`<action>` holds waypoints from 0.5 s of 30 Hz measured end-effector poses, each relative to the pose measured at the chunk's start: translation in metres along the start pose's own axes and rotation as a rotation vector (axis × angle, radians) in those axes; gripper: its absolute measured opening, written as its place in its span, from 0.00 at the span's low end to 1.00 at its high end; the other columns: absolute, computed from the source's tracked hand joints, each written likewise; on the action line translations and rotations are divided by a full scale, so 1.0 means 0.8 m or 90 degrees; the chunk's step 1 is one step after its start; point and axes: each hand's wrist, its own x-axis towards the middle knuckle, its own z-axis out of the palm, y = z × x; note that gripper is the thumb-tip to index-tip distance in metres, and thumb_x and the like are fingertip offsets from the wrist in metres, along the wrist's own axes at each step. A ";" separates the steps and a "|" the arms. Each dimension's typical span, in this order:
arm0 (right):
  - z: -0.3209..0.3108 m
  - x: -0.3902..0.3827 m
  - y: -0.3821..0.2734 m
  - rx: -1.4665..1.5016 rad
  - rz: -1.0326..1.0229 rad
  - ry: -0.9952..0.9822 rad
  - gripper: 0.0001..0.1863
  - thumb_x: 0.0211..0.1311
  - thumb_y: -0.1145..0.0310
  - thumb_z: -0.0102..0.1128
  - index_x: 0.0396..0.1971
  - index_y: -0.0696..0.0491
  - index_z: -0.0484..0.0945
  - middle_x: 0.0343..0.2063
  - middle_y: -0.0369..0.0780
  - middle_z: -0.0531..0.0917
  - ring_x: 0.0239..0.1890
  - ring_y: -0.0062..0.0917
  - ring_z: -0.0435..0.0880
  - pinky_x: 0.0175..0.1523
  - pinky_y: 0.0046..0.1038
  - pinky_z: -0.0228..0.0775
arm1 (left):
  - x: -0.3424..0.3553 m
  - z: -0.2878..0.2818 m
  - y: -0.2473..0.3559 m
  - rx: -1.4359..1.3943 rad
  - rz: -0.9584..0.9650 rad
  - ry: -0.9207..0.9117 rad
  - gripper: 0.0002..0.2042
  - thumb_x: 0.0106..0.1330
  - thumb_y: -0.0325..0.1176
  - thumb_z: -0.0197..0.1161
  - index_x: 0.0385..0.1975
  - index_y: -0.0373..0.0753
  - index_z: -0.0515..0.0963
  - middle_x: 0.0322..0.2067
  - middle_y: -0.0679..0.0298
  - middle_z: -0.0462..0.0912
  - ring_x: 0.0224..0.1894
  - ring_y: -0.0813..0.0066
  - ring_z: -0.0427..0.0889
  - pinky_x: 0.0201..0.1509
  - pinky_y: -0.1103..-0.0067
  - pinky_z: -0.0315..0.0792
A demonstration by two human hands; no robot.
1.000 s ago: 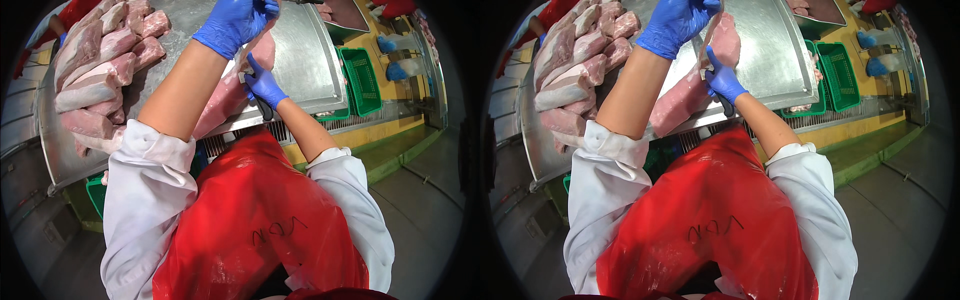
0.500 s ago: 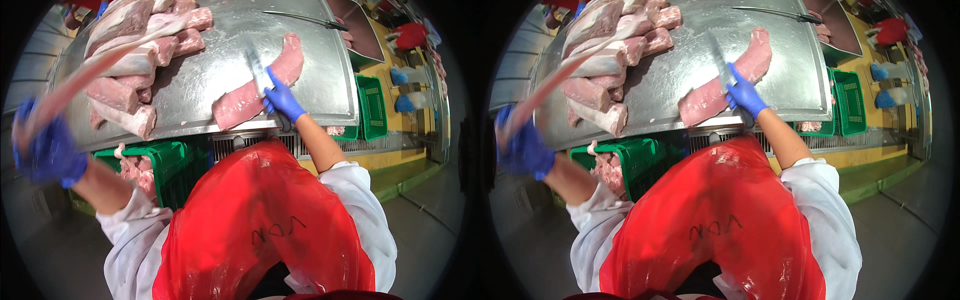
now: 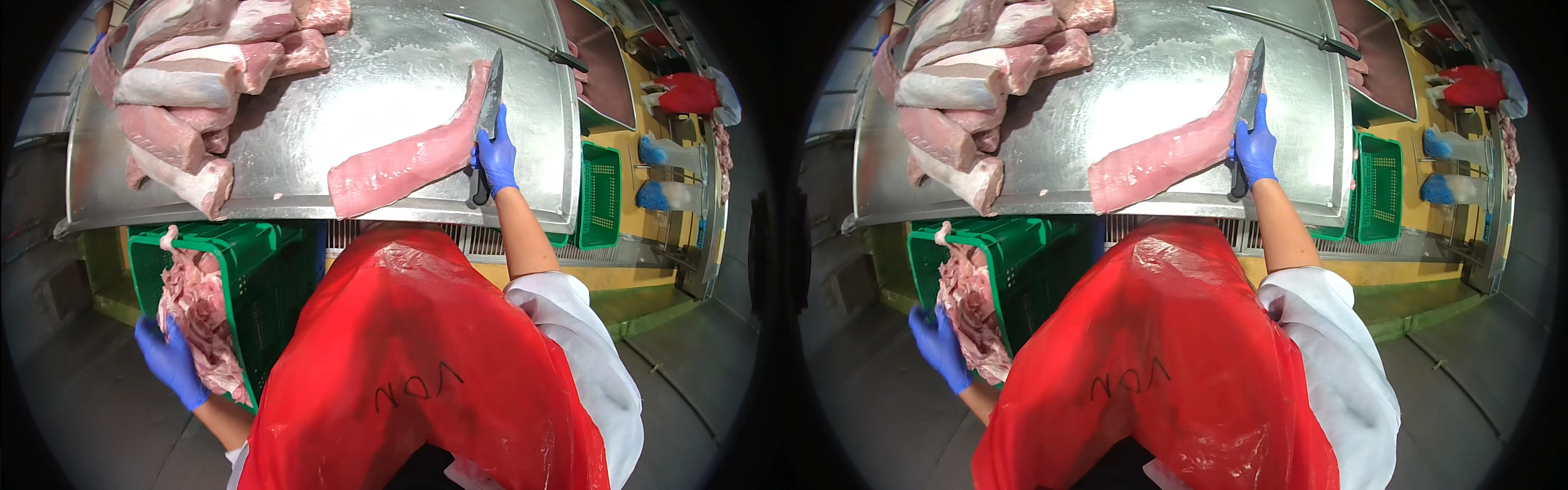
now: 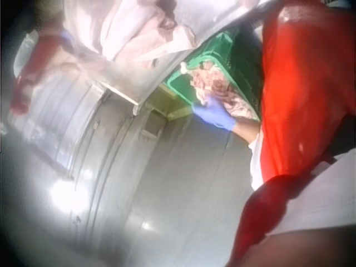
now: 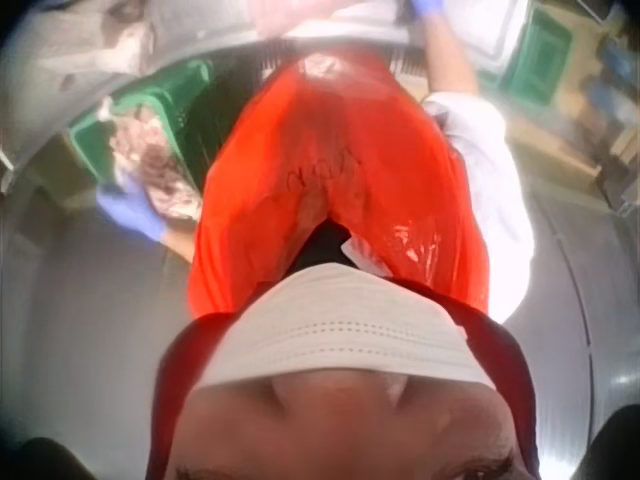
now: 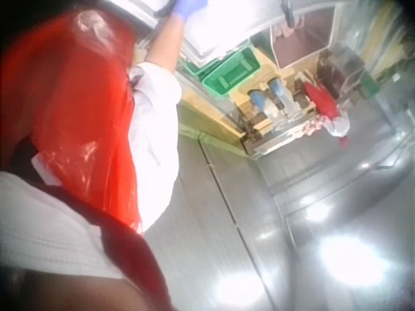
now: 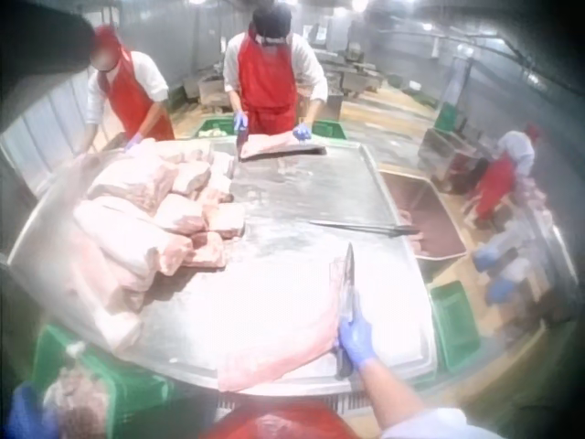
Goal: The person uses a knife to trim fat and slice large pieces of pork on a stainless steel table. They repeatedly cut strips of fat and place them into a green basket while handling multiple pork loins.
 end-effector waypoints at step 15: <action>-0.036 0.085 0.013 -0.149 -0.062 0.088 0.43 0.67 0.64 0.53 0.79 0.43 0.44 0.21 0.52 0.84 0.21 0.40 0.87 0.33 0.40 0.81 | -0.017 0.382 0.765 -0.472 0.484 -0.692 0.19 0.58 0.47 0.68 0.32 0.34 0.87 0.36 0.46 0.87 0.39 0.49 0.86 0.47 0.67 0.79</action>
